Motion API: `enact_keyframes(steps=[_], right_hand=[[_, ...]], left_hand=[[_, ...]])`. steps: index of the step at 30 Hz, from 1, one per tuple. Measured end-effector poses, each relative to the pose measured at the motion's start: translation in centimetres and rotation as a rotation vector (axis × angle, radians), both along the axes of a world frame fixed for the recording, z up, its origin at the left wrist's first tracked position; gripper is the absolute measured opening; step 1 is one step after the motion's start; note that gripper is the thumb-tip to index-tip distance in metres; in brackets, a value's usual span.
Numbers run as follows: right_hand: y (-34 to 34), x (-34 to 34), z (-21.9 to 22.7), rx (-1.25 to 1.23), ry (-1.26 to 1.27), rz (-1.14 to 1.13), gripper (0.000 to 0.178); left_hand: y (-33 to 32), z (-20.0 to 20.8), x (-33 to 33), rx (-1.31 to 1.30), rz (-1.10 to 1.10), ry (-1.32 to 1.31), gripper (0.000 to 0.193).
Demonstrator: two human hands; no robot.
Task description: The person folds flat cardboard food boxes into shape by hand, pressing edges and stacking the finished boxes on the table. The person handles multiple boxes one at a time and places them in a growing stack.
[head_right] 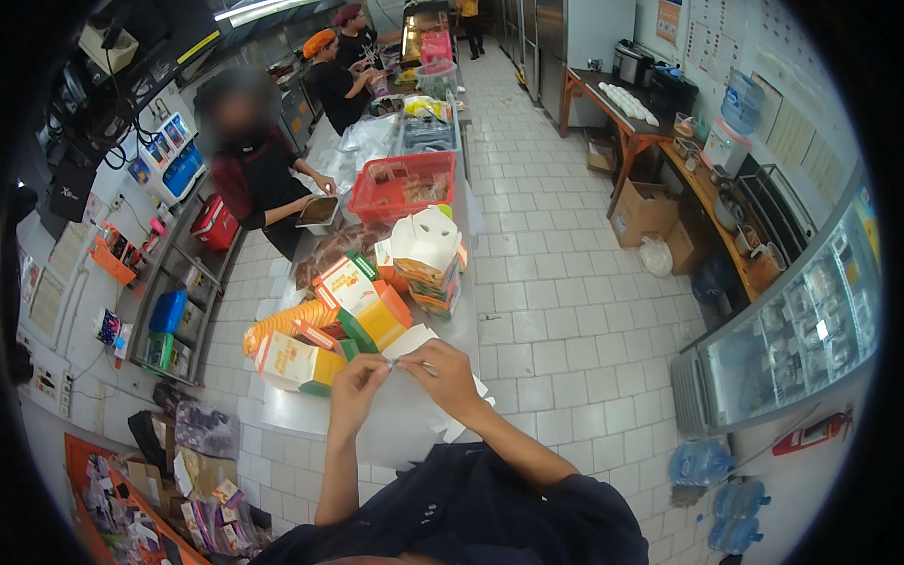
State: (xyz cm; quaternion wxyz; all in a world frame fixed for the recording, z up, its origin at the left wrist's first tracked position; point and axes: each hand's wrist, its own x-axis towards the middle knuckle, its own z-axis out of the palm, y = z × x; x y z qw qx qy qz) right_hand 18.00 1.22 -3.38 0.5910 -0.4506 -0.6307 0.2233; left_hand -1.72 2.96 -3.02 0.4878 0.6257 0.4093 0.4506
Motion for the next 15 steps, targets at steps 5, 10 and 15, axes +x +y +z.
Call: enact_keyframes(steps=[5, 10, 15], right_hand=[[-0.2, 0.3, 0.7, 0.069, -0.064, 0.124, 0.009], [-0.5, -0.8, 0.9, 0.083, -0.072, 0.05, 0.01], [-0.6, -0.4, 1.2, -0.019, 0.061, -0.011, 0.014]], left_hand=[[-1.0, -0.4, -0.2, -0.05, 0.162, 0.015, 0.014], [-0.9, 0.5, -0.7, 0.049, 0.049, -0.014, 0.016], [-2.4, 1.7, -0.3, 0.159, 0.079, 0.142, 0.018]])
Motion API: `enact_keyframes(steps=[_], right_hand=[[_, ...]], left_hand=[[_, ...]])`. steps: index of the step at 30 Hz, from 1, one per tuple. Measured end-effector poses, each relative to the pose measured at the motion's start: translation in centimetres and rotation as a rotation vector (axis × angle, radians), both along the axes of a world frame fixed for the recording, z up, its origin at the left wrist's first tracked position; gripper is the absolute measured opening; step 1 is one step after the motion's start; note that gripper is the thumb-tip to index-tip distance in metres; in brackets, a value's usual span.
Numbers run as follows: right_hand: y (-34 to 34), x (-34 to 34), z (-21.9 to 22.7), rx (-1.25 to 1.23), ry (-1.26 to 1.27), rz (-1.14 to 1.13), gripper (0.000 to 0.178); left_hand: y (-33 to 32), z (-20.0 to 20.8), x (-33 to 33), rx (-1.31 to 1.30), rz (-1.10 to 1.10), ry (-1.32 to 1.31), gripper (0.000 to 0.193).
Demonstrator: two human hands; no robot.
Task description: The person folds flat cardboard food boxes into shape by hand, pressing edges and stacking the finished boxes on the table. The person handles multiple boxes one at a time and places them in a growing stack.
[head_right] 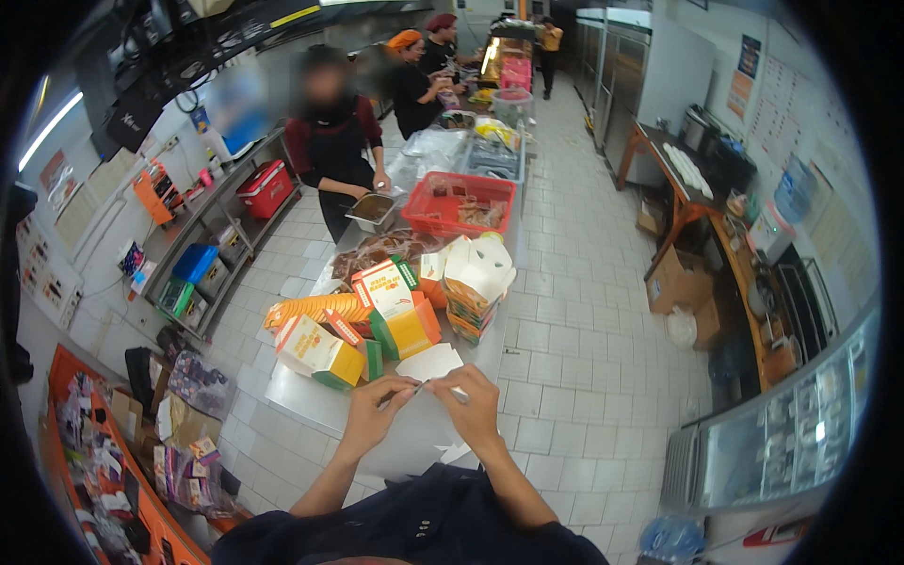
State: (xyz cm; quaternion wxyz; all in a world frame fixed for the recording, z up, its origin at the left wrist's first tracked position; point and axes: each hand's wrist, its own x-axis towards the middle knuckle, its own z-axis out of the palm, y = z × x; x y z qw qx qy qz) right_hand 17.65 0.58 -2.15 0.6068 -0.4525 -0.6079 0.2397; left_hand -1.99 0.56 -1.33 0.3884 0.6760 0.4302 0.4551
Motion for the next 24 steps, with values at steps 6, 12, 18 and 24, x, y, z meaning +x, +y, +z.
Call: enact_keyframes(steps=[6, 12, 18, 24], right_hand=[[-0.4, 0.3, 0.6, 0.191, -0.223, 0.048, 0.011], [-0.9, -0.2, 0.6, 0.052, -0.07, -0.054, 0.014], [-0.5, 0.4, 1.8, -0.003, -0.17, -0.054, 0.047], [-0.5, -3.5, 1.7, 0.146, -0.122, -0.068, 0.054]], left_hand=[[0.1, 0.6, 0.3, -0.116, -0.028, -0.109, 0.019], [-1.6, 1.3, 1.4, 0.233, -0.007, 0.186, 0.011], [0.9, 0.4, 0.4, 0.416, 0.162, 0.024, 0.015], [1.5, -0.8, 6.3, 0.439, 0.216, -0.543, 0.026]])
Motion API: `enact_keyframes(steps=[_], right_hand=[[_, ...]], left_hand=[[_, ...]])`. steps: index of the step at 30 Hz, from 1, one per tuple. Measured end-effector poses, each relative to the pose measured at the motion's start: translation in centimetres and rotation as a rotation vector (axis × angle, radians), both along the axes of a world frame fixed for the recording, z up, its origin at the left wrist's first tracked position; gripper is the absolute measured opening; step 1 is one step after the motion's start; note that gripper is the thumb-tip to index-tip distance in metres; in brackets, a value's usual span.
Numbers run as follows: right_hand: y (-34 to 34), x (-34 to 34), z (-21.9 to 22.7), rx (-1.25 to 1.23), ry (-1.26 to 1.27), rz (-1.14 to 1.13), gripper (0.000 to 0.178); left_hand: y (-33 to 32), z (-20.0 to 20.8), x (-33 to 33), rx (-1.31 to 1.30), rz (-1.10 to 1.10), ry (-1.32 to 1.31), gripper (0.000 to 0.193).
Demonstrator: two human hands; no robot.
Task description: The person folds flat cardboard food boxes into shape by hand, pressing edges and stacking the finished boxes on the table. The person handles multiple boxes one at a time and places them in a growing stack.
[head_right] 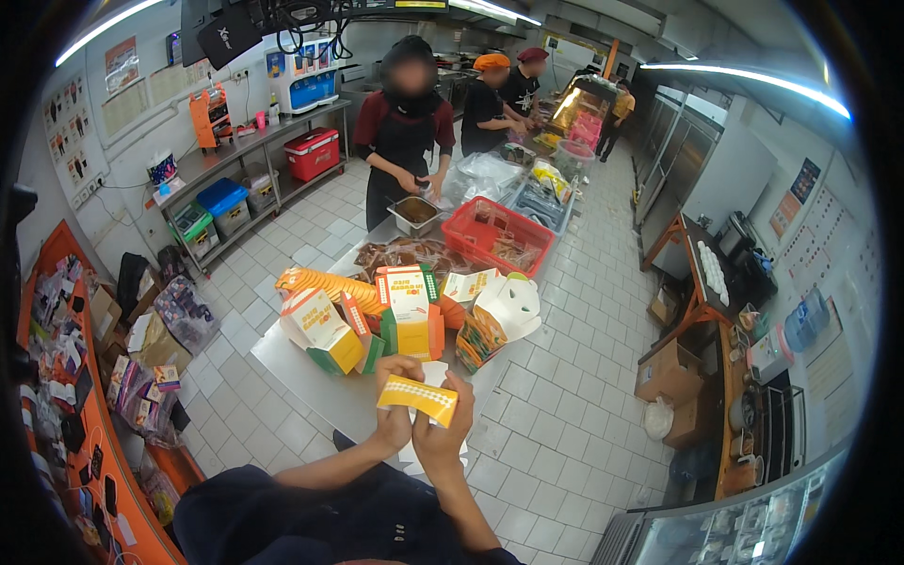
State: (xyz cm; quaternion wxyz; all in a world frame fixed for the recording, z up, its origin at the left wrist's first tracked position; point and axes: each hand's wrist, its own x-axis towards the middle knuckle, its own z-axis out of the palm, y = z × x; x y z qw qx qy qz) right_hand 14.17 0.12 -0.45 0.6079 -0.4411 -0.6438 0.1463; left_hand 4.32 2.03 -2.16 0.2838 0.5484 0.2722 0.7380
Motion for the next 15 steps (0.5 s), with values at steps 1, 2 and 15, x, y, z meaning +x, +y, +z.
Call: enact_keyframes(steps=[1, 2, 15], right_hand=[[0.1, 0.0, 0.0, 0.076, -0.135, -0.027, 0.053], [0.3, 0.4, 0.2, 0.072, -0.127, -0.077, 0.039], [2.2, 6.9, 5.5, -0.245, -0.733, 0.238, 0.081]], left_hand=[[0.2, 0.1, 0.1, -0.096, 0.035, -0.094, 0.026], [0.3, 0.4, 0.0, -0.12, 0.047, -0.168, 0.026], [1.2, 6.2, -3.9, 0.156, -0.098, 1.364, 0.022]])
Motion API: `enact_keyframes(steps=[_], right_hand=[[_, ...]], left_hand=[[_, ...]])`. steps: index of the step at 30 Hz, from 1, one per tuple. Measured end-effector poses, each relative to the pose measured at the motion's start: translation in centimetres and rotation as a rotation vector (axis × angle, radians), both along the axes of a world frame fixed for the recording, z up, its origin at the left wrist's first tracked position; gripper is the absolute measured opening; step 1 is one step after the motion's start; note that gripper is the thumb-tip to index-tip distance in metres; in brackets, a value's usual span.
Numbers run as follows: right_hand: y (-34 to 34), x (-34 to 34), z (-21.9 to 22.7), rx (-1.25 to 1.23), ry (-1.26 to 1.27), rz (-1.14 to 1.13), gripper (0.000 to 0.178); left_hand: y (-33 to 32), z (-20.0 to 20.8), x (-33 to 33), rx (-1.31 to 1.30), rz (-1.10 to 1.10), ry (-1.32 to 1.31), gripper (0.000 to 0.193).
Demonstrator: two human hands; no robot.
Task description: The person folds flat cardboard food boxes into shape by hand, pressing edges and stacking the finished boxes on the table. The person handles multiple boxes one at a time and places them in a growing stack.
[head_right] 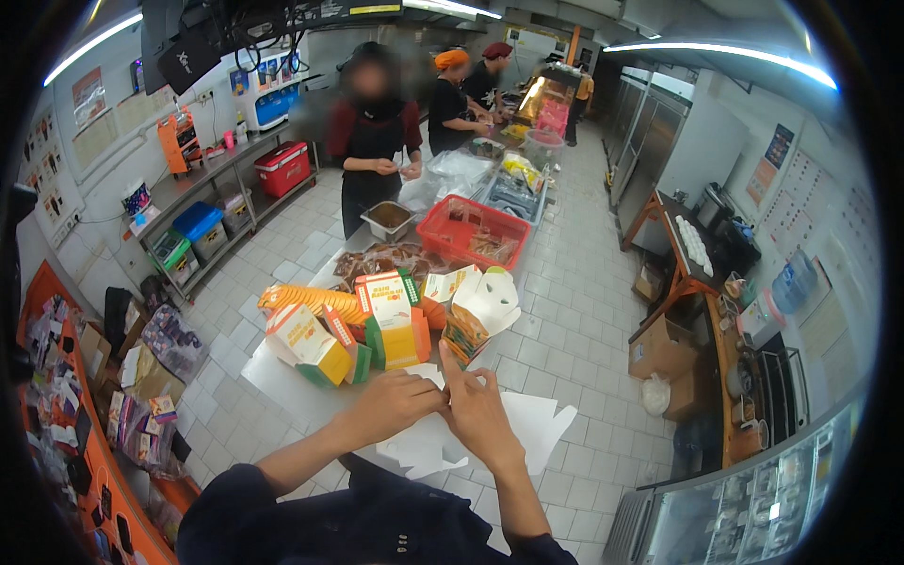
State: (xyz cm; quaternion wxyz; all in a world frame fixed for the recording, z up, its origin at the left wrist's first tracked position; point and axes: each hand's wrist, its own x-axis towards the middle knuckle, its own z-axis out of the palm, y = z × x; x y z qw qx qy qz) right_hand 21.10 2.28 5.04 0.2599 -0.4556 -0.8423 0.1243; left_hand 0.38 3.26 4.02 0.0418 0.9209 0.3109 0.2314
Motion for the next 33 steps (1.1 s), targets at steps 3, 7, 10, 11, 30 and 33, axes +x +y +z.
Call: enact_keyframes(steps=[3, 7, 10, 11, 30, 33], right_hand=[[-1.1, -0.4, 0.3, 0.48, -0.01, -0.088, 0.08], [-3.4, -1.1, -0.7, -0.117, 0.895, 0.083, 0.077], [-3.3, -2.4, -1.8, -0.513, 1.444, 0.351, 0.073], [-3.2, -2.7, -2.1, -0.512, 1.605, 0.414, 0.071], [-3.2, -4.3, -1.4, 0.195, 1.238, -0.255, 0.038], [-3.1, -3.8, -1.5, 0.202, 1.221, -0.247, 0.044]], left_hand=[[0.7, 0.8, -0.7, 0.155, 0.06, -0.235, 0.019], [1.7, 2.3, -2.0, 0.012, 0.256, -0.9, 0.033], [1.8, 2.9, -1.5, 0.484, 0.005, -0.611, 0.03], [1.4, 2.8, -1.0, 0.482, -0.075, -0.521, 0.021], [0.6, -1.0, 2.7, -0.484, 0.072, -1.17, 0.013], [0.0, -0.2, 2.1, -0.238, 0.114, -0.883, 0.018]])
